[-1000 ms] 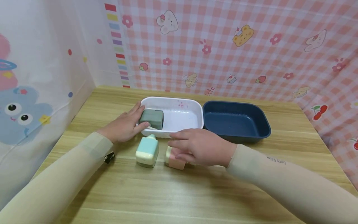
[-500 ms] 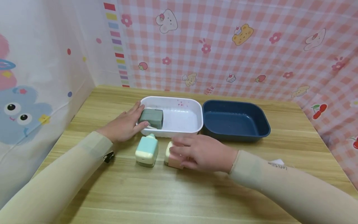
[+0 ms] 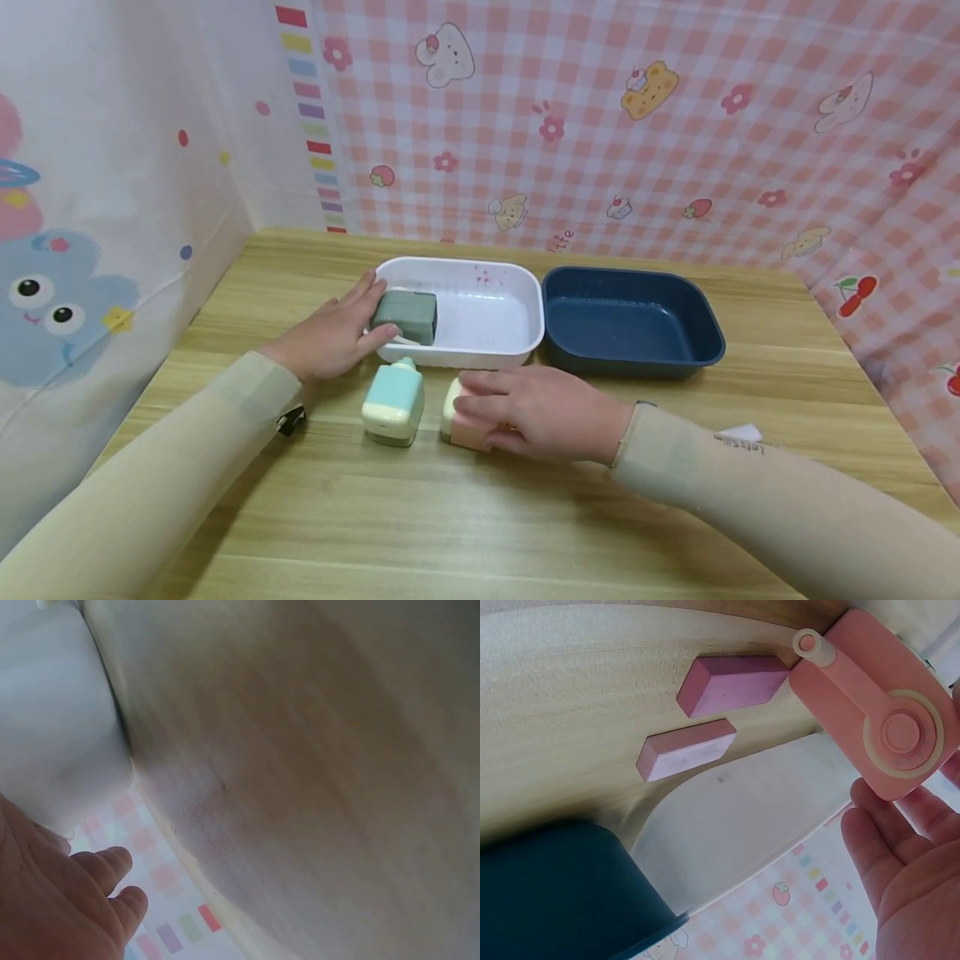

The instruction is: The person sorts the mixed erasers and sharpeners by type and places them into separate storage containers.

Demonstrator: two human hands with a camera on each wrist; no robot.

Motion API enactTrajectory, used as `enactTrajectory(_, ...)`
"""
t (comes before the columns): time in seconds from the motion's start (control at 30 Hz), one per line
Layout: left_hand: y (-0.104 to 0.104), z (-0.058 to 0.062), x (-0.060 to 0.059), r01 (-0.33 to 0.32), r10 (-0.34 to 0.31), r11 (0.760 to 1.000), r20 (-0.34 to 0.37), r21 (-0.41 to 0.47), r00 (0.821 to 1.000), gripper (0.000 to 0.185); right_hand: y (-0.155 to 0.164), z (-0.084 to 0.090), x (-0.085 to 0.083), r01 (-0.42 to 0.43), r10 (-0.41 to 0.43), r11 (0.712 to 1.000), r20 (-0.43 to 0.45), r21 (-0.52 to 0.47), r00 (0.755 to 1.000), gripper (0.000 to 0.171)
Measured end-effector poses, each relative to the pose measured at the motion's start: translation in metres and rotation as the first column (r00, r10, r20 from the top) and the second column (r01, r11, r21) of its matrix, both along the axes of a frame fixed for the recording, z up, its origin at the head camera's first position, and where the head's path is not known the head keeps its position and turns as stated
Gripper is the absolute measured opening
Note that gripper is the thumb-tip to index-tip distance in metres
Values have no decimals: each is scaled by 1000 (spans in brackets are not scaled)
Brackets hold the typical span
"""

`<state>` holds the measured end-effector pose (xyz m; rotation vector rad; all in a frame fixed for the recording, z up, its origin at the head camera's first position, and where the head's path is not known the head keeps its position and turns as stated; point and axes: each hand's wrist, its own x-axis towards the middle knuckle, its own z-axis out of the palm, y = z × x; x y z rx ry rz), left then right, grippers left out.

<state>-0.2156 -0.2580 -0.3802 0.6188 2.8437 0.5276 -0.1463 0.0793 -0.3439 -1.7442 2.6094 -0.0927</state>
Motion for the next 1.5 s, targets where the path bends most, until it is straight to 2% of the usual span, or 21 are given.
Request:
enactTrajectory(1.2, 1, 1, 0, 5, -5, 1000, 5, -5, 1000, 87, -1, -4, 2, -44, 42, 999, -48, -33, 998, 48)
enactTrajectory(1.5, 1, 1, 0, 10, -10, 1000, 1, -2, 1000, 86, -1, -3, 1, -87, 75, 991, -110, -104, 991, 43)
